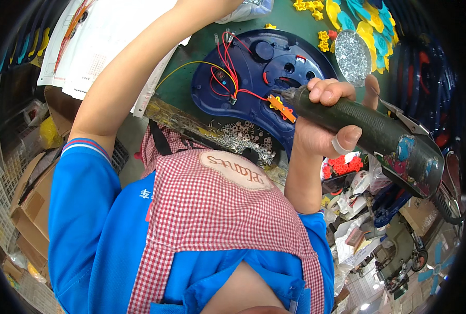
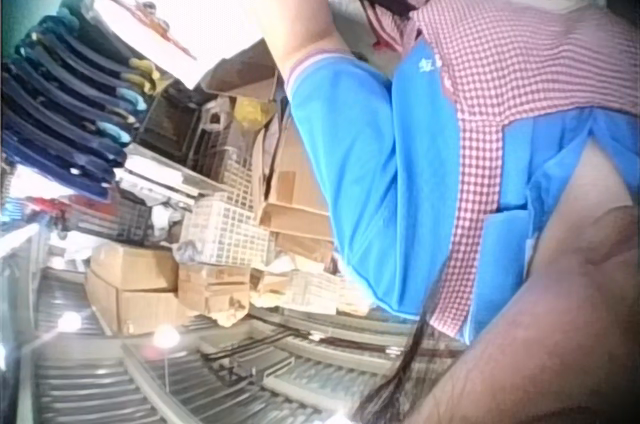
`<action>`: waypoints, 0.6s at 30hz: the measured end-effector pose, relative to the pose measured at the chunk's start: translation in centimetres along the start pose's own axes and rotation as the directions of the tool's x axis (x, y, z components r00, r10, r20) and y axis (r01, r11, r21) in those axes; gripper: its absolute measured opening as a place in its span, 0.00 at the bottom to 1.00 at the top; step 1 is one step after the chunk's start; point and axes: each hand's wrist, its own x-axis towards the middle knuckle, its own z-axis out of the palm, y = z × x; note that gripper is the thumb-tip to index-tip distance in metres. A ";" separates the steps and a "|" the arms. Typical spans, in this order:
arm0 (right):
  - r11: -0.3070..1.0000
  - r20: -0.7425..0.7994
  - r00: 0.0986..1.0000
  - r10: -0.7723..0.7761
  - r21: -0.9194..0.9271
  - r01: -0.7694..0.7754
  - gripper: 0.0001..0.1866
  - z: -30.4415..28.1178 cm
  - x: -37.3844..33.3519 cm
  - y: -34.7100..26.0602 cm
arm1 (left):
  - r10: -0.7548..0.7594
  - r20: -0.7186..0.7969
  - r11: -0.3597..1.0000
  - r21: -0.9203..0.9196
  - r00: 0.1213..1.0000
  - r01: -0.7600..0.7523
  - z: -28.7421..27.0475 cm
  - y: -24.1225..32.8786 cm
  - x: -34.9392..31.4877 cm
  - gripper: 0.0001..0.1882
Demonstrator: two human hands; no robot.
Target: The person uses a soldering iron to attach small decorative plastic pieces to a blue plastic base while connecting wires. They repeatedly pick up pieces, position them, and solder them in place, then place the base aside and repeat the process.
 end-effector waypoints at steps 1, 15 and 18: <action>1.000 -0.010 1.000 0.007 -0.002 -0.007 0.50 0.3 0.1 -0.1 | 0.023 -0.056 0.995 -0.094 0.998 -0.028 -0.2 0.1 -0.6 0.10; 0.969 0.223 0.972 -0.074 0.244 0.018 0.46 0.7 -1.2 -0.7 | 0.156 -0.105 0.879 -0.438 0.982 -0.187 -0.1 7.5 -13.5 0.18; 0.975 0.221 0.973 -0.068 0.223 0.017 0.46 1.0 -1.5 -0.6 | 0.093 -0.066 0.850 -0.515 0.993 -0.114 -0.4 7.4 -13.6 0.19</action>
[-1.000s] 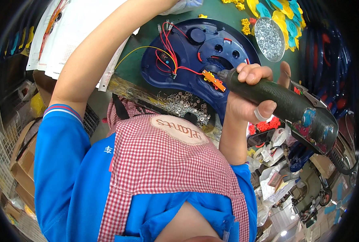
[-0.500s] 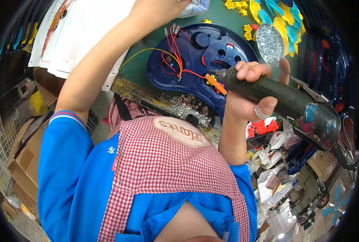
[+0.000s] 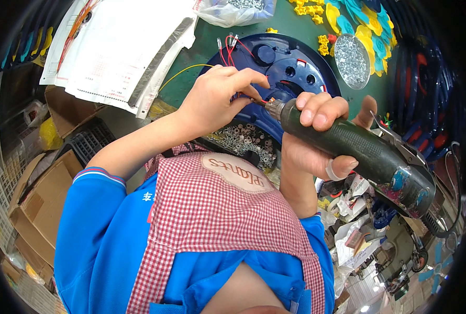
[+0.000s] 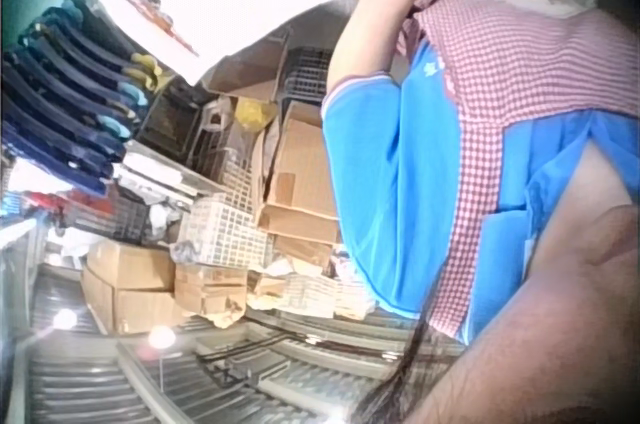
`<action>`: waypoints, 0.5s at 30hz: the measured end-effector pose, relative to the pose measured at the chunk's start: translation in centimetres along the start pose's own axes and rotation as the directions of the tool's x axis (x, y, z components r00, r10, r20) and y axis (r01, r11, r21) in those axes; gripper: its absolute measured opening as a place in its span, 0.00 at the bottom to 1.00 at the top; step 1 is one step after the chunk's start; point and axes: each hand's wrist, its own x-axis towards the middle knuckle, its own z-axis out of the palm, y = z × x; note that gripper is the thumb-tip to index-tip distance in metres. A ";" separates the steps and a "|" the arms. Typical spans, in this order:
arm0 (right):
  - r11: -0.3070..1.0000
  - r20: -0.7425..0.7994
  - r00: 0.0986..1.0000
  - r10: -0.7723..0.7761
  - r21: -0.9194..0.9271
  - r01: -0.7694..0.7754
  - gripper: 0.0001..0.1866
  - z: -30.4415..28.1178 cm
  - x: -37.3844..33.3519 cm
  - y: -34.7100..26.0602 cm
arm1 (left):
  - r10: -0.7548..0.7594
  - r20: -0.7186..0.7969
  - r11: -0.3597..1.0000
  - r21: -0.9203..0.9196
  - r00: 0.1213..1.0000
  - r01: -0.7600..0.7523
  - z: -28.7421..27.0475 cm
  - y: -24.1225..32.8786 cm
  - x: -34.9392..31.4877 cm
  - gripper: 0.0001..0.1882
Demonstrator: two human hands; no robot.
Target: The person uses a soldering iron to attach small decorative plastic pieces to a blue plastic base while connecting wires. They repeatedly pick up pieces, position them, and solder them in place, then place the base aside and repeat the process.
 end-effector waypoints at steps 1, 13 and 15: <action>1.000 -0.003 1.000 0.004 -0.007 -0.004 0.46 0.0 -0.1 0.0 | -0.030 0.002 0.999 -0.034 1.000 0.030 0.0 0.1 0.0 0.19; 1.000 -0.059 0.998 -0.002 0.004 0.002 0.48 0.6 -0.2 -0.1 | -0.105 -0.014 0.989 -0.109 0.994 0.102 0.0 0.3 -0.2 0.19; 1.000 -0.126 0.992 -0.013 0.022 0.016 0.52 1.0 -0.1 0.0 | -0.019 -0.027 1.000 -0.008 0.999 0.019 -0.1 0.3 -0.2 0.19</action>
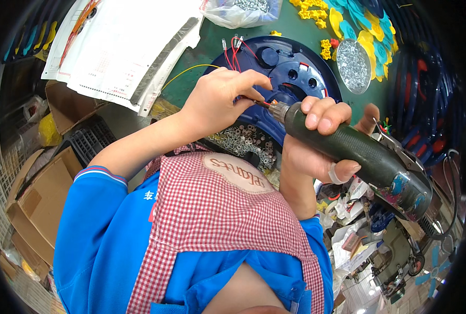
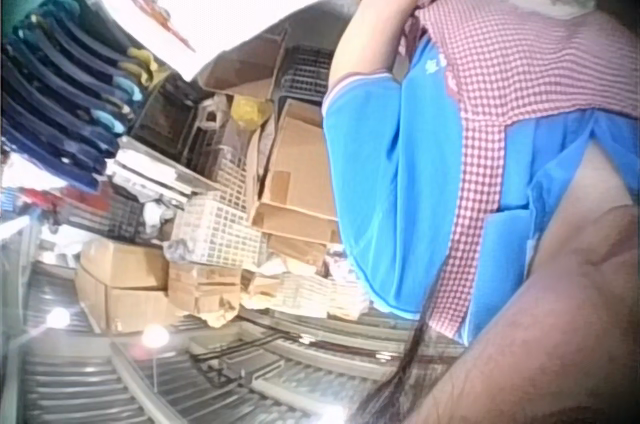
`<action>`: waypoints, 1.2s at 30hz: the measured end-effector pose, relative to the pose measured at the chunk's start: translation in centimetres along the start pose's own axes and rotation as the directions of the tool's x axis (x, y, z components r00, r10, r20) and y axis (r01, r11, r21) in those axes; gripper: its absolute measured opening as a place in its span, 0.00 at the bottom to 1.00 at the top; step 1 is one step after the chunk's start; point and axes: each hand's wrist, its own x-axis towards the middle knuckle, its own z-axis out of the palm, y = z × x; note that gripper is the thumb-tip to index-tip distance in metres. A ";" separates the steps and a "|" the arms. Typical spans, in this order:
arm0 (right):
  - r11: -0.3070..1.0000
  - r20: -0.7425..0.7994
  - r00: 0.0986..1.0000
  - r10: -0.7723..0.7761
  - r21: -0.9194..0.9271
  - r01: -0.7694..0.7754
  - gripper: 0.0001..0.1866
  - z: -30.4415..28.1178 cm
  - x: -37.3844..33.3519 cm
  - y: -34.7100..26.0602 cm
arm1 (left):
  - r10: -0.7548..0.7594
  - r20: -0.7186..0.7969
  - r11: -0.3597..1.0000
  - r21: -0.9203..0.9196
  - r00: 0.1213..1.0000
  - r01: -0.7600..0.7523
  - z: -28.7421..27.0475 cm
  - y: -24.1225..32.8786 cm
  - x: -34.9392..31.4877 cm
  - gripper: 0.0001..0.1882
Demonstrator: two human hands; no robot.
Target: The person uses a soldering iron to attach small decorative plastic pieces to a blue plastic base while connecting wires. They repeatedly pick up pieces, position them, and solder them in place, then place the base aside and repeat the process.
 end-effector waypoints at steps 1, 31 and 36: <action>1.000 -0.023 1.000 -0.005 0.004 0.005 0.53 0.1 0.0 0.0 | 0.043 -0.003 0.998 0.048 0.999 -0.042 0.0 0.0 0.0 0.19; 1.000 0.050 0.999 -0.008 0.026 0.007 0.47 -0.4 0.3 0.6 | -0.003 0.206 0.997 0.076 0.979 -0.013 -2.1 -0.5 1.2 0.29; 0.992 -0.006 1.000 -0.011 -0.124 0.010 0.51 -0.2 0.7 2.3 | 0.110 0.176 0.904 0.391 0.978 -0.172 -2.8 -2.1 -1.4 0.18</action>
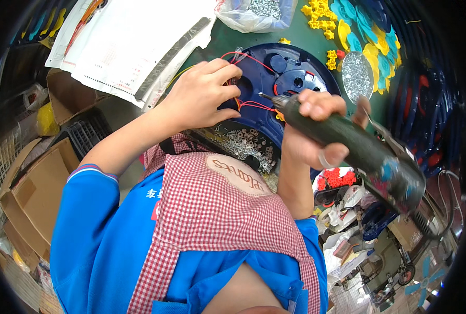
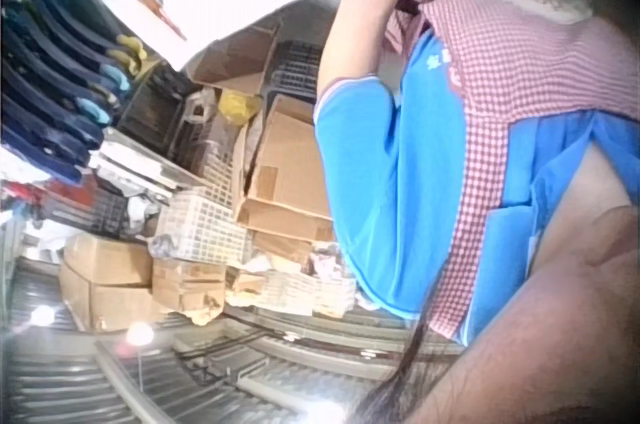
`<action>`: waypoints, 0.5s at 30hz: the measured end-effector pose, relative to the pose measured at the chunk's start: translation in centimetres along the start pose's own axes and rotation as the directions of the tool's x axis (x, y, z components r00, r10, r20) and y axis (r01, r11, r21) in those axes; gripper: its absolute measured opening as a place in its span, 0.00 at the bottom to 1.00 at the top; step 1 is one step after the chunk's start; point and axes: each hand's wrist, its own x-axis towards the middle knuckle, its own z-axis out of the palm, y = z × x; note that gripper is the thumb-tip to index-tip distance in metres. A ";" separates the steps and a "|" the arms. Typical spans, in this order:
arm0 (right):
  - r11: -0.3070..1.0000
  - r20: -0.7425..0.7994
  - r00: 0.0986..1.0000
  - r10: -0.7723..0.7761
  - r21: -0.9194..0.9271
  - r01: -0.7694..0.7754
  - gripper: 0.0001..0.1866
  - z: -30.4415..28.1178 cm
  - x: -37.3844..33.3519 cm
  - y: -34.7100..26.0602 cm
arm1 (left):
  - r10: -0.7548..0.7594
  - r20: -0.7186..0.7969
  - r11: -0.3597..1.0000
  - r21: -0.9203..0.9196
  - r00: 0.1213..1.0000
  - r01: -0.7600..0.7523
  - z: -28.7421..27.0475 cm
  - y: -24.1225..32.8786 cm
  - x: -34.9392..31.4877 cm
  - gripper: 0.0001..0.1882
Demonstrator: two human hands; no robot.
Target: The person uses a soldering iron to attach small decorative plastic pieces to a blue plastic base while connecting wires. They repeatedly pick up pieces, position them, and solder them in place, then place the base aside and repeat the process.
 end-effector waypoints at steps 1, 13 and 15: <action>0.999 0.004 0.999 0.048 -0.024 -0.048 0.51 0.3 -0.1 0.5 | -0.008 0.000 1.000 -0.007 1.000 0.008 0.2 0.0 -0.4 0.17; 0.979 0.084 0.977 0.196 -0.081 -0.189 0.44 1.8 -1.6 3.5 | 0.000 -0.107 0.999 -0.042 0.994 -0.005 1.1 -0.7 -1.4 0.16; 0.978 0.112 0.974 0.199 -0.092 -0.189 0.43 1.6 -1.8 4.0 | 0.017 -0.132 0.999 -0.034 0.991 -0.021 1.3 -0.8 -1.4 0.17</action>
